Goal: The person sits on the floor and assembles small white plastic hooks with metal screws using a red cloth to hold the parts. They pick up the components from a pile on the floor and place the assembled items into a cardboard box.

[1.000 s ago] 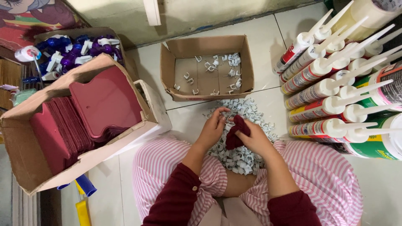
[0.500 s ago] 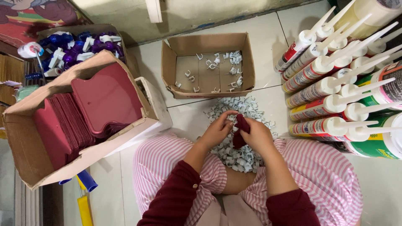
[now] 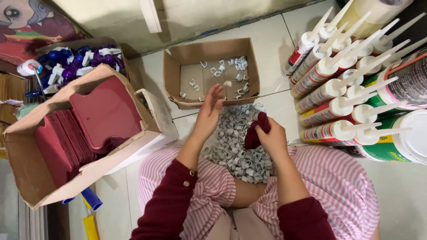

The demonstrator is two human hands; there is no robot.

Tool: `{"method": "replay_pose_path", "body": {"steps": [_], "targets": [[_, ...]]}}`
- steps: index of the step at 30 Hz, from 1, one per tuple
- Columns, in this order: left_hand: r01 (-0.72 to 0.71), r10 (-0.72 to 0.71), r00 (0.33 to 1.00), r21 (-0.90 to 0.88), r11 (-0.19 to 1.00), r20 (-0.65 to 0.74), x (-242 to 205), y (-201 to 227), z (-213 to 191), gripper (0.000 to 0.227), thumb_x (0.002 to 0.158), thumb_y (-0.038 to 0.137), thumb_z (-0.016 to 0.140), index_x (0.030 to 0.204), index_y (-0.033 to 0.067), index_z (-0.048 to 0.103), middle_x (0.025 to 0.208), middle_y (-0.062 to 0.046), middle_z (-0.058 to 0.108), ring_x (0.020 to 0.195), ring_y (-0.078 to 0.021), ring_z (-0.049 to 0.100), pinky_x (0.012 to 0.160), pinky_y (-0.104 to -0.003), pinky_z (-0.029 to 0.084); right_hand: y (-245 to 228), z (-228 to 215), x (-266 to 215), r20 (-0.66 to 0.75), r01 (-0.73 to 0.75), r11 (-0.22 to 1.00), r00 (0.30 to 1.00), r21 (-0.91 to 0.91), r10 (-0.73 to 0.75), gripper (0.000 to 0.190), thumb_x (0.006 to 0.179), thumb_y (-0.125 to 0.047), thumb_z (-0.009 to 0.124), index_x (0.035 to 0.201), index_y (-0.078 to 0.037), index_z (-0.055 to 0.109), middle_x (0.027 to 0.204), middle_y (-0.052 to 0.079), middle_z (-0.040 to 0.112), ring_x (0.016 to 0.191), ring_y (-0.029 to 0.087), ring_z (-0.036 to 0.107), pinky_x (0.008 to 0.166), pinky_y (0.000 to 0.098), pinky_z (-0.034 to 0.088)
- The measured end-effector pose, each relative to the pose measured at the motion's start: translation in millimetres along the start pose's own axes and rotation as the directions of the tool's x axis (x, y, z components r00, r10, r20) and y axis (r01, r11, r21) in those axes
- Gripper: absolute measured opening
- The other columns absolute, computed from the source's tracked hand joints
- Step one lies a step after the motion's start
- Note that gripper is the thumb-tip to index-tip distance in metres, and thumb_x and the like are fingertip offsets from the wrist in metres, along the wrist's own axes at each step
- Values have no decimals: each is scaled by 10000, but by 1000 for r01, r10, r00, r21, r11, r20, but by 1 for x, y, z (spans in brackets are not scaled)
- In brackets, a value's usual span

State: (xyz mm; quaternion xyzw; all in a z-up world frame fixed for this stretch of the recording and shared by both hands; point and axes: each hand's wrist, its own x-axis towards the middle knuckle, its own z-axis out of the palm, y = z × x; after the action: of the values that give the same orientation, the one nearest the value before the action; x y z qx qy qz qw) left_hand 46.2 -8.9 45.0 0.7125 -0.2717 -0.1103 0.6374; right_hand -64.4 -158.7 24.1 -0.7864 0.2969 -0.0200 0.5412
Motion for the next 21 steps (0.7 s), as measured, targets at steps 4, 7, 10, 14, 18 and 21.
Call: {"method": "replay_pose_path", "body": {"steps": [4,7,10,14,18,21], "targets": [[111,-148,984,316,942,97,-23,3,-2,510,853,102,473,1291,-47,258,1226,-312,385,1090,-463,415,907,-545,353,-7,-2,-1,20,-17,1000,1000,22,17,373,794,-133,541,1112,61,525,975,265,578,951,384,547,749,454,474],[156,-287,955,688,708,80,-38,-52,-6,327,812,119,529,1137,90,500,1040,-108,543,940,-260,561,821,-369,454,0,1,5,42,-14,1000,999,-10,14,348,788,-141,548,1090,31,549,971,244,585,956,366,550,751,445,479],[253,-511,859,845,472,29,-52,-113,0,284,779,162,564,1057,119,520,1031,-132,517,921,-285,565,768,-373,478,7,6,3,82,-4,1000,997,-31,7,329,793,-164,555,1079,-1,565,957,213,597,939,337,562,735,427,489],[179,-499,863,875,450,80,-47,-104,9,263,781,105,514,1037,56,543,963,-166,546,884,-301,583,728,-393,482,3,9,4,126,11,996,992,-94,0,380,784,-170,553,1111,23,536,988,250,578,965,372,546,765,450,479],[239,-489,869,802,548,75,-51,-113,5,219,817,106,493,987,-5,575,879,-165,569,825,-258,595,715,-330,494,13,12,2,164,22,983,986,-182,8,370,781,-179,558,1095,17,553,968,247,589,947,378,557,754,450,488],[358,-486,874,663,657,9,-54,-98,4,244,833,127,501,1002,-31,578,875,-176,585,843,-269,596,727,-340,491,8,15,-3,219,42,974,976,-222,7,393,769,-191,563,1111,2,548,981,231,593,956,369,557,762,448,487]]}}
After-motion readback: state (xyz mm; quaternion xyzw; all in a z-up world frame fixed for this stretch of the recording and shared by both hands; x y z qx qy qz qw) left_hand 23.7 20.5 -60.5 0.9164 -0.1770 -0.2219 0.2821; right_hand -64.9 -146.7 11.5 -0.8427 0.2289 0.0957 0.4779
